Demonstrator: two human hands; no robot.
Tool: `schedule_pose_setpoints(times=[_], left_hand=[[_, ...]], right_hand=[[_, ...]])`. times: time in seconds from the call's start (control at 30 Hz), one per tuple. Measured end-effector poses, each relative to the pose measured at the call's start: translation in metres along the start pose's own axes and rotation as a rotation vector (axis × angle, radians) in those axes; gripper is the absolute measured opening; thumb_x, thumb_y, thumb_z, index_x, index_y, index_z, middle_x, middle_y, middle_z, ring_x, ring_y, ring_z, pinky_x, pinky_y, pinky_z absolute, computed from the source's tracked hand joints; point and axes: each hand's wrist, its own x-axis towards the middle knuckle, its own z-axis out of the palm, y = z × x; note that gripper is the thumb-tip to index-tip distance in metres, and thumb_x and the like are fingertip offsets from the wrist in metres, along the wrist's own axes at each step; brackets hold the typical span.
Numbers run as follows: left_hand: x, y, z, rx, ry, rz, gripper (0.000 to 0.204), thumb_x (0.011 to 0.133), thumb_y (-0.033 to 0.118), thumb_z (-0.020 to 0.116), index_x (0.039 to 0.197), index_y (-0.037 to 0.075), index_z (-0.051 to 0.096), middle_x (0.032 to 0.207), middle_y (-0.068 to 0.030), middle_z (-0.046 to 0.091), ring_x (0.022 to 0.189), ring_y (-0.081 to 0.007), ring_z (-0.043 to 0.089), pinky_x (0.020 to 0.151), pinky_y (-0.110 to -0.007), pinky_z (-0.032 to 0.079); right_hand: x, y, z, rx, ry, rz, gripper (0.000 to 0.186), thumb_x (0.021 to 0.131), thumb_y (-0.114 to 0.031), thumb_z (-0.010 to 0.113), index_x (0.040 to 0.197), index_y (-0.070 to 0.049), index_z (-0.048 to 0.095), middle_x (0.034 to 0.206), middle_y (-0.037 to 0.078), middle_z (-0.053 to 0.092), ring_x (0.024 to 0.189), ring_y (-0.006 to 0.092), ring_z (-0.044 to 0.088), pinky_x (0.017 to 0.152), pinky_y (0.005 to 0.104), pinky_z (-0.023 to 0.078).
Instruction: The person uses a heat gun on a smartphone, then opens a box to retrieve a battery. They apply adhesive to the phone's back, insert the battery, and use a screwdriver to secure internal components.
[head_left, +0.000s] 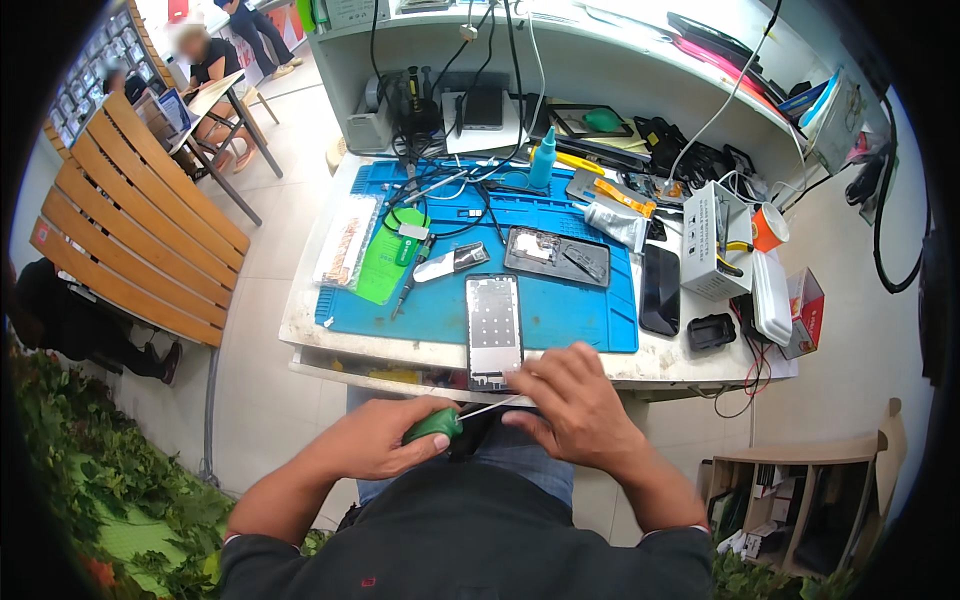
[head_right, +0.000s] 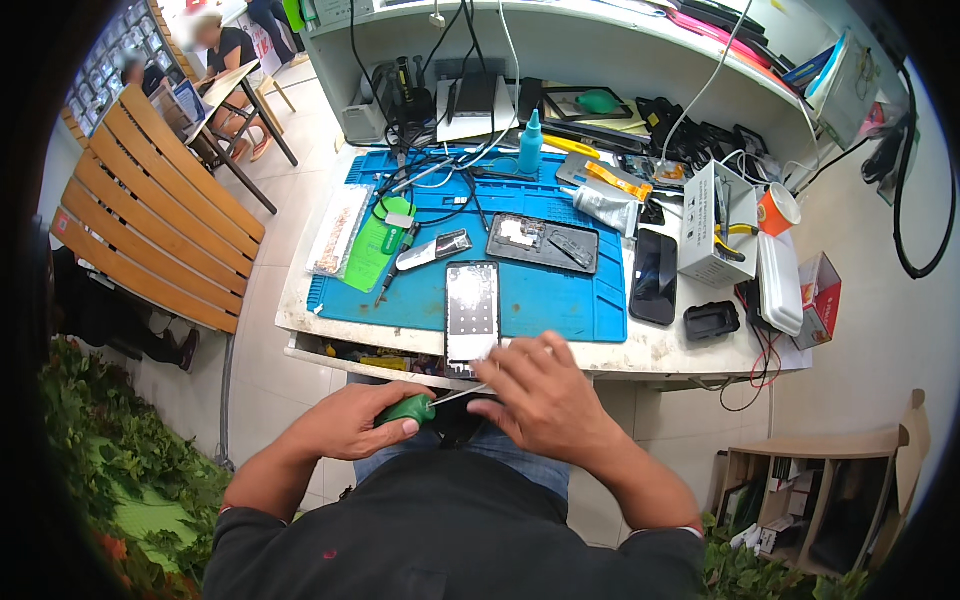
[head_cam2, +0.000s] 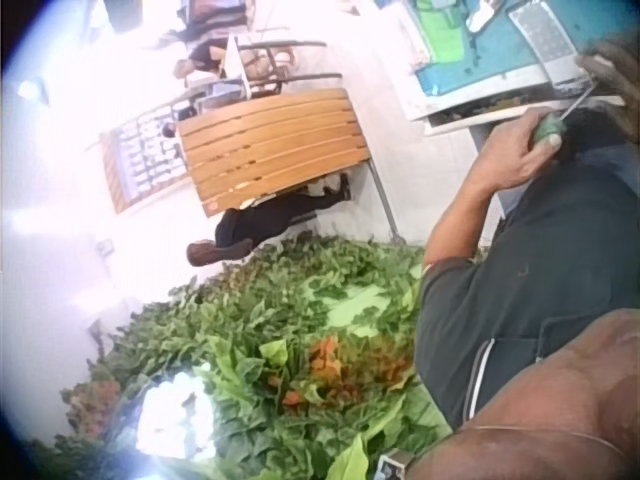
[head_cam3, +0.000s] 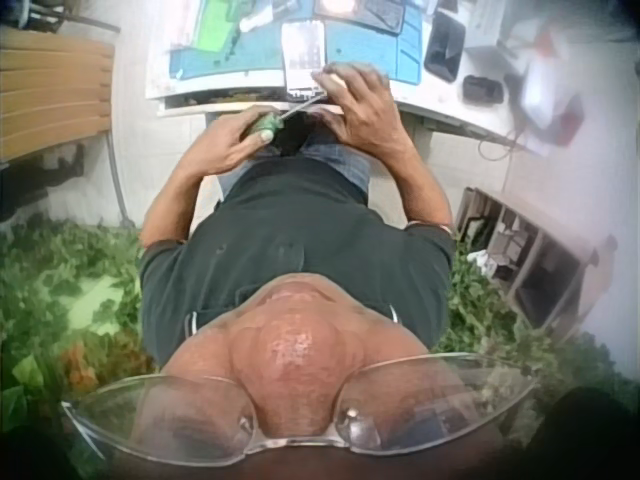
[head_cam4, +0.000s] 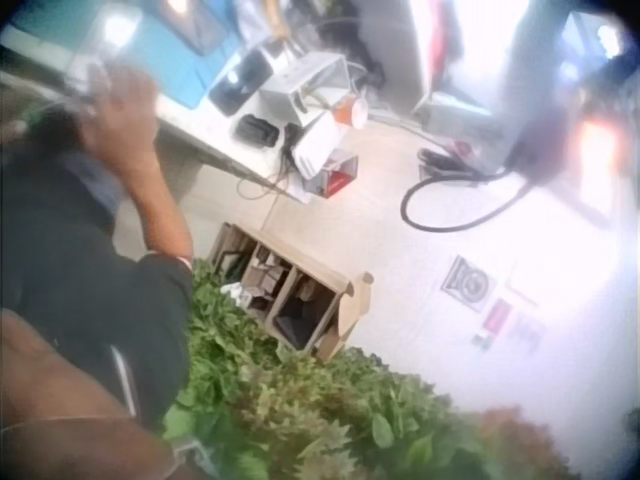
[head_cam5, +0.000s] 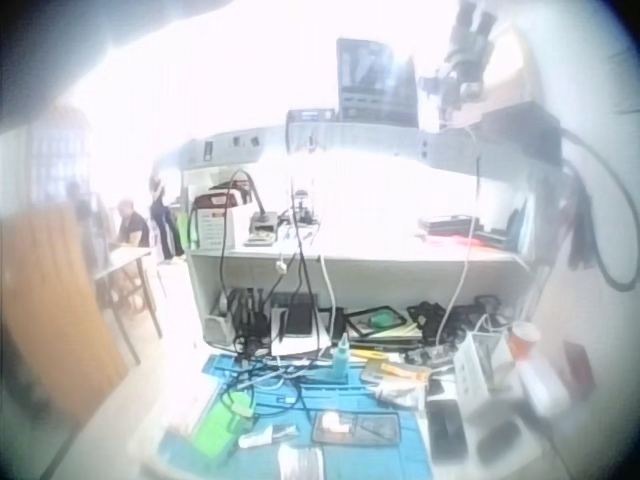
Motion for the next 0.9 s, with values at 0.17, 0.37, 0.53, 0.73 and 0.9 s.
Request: schedule_pose_setpoints(times=[0.17,0.37,0.53,0.73,0.9], left_hand=[[-0.009,0.006,-0.022,0.209,-0.129,0.163,0.051,0.102,0.041,0.074,0.145,0.014,0.070,0.117,-0.0185,0.079,0.104,-0.0419,0.077,0.089,-0.048,0.062],[-0.006,0.014,-0.021,0.228,-0.160,0.162,0.052,0.095,0.041,0.080,0.141,0.015,0.075,0.106,-0.0121,0.080,0.089,-0.0369,0.077,0.079,-0.045,0.061],[-0.001,0.023,-0.034,0.240,-0.215,0.196,0.050,0.097,0.040,0.079,0.140,0.014,0.075,0.110,-0.0146,0.081,0.094,-0.0393,0.078,0.083,-0.045,0.062],[-0.002,0.030,-0.035,0.207,-0.265,0.160,0.050,0.098,0.040,0.078,0.140,0.014,0.075,0.112,-0.0151,0.081,0.097,-0.0394,0.078,0.084,-0.045,0.062],[-0.006,0.010,-0.050,0.205,-0.189,0.166,0.050,0.099,0.042,0.075,0.139,0.012,0.074,0.112,-0.0160,0.081,0.098,-0.0392,0.078,0.085,-0.045,0.062]], right_hand=[[-0.009,-0.014,-0.019,0.302,-0.291,-0.165,0.013,0.101,-0.014,0.078,0.103,-0.005,0.068,0.092,0.008,0.060,0.090,0.0274,0.061,0.086,0.0409,0.048],[-0.023,-0.031,-0.023,0.312,-0.316,-0.036,0.017,0.104,-0.018,0.073,0.101,-0.003,0.065,0.095,0.010,0.061,0.091,0.0281,0.063,0.084,0.0409,0.049],[-0.032,-0.032,-0.019,0.422,-0.274,-0.025,0.014,0.092,-0.012,0.073,0.089,-0.006,0.060,0.089,0.010,0.059,0.083,0.0303,0.063,0.074,0.0432,0.052],[-0.037,-0.035,-0.021,0.408,-0.160,0.021,0.021,0.080,-0.011,0.072,0.076,-0.007,0.052,0.076,0.008,0.052,0.072,0.0308,0.060,0.064,0.0443,0.051],[-0.047,-0.024,-0.042,0.396,-0.107,0.148,0.020,0.081,-0.008,0.074,0.073,-0.008,0.056,0.074,0.007,0.054,0.068,0.0299,0.060,0.061,0.0424,0.049]])
